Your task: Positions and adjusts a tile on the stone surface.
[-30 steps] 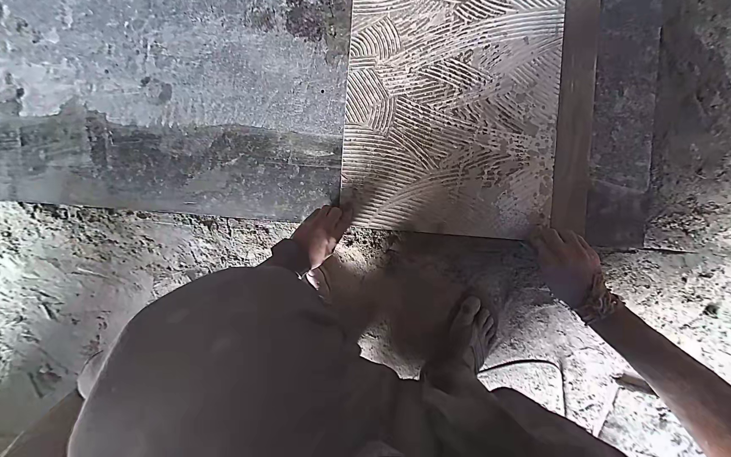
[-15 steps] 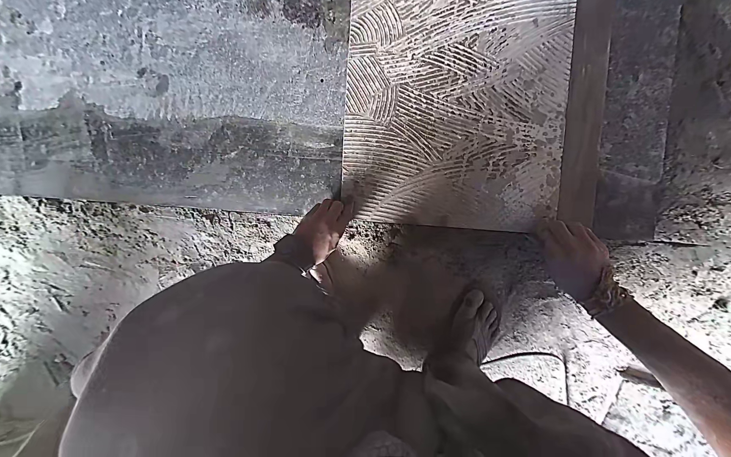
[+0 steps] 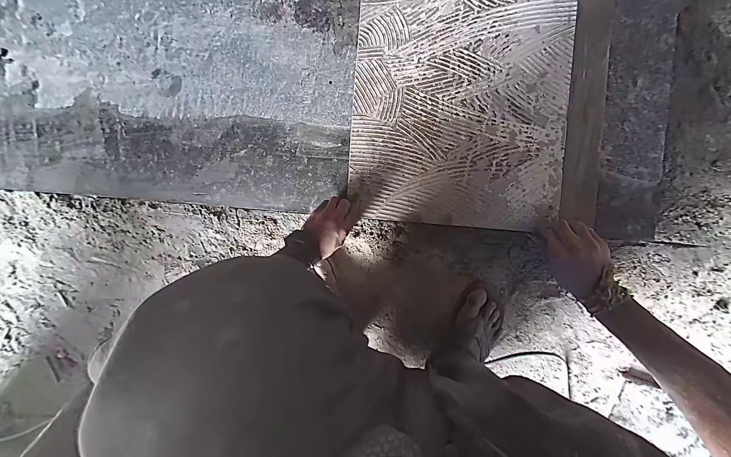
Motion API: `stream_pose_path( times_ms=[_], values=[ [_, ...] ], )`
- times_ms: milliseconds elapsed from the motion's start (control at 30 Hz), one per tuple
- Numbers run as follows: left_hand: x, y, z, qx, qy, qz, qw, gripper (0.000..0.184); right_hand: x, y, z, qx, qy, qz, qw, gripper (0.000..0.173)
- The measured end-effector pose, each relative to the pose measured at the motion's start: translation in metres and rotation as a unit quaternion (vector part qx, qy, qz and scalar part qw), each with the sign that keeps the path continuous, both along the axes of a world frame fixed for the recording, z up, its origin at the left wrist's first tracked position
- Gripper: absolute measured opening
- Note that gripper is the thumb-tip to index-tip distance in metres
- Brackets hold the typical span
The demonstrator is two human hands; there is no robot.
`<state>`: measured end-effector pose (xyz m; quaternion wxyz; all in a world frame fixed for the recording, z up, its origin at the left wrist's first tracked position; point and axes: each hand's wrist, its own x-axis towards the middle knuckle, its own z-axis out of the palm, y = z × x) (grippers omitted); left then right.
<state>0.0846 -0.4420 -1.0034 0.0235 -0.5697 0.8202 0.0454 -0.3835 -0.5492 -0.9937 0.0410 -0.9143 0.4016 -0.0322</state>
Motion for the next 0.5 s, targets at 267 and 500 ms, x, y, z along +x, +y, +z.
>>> stream_pose_path(
  times_ms=[267, 500],
  values=[
    [0.003, 0.002, -0.004, -0.018, -0.009, -0.008, 1.000, 0.032, 0.002, 0.000, -0.001, -0.013, 0.006, -0.006, 1.000, 0.015],
    [-0.008, 0.000, -0.012, -0.084, -0.006, 0.026, 0.996, 0.043, 0.001, 0.000, -0.002, -0.014, -0.002, -0.010, 1.000, 0.015]
  ],
)
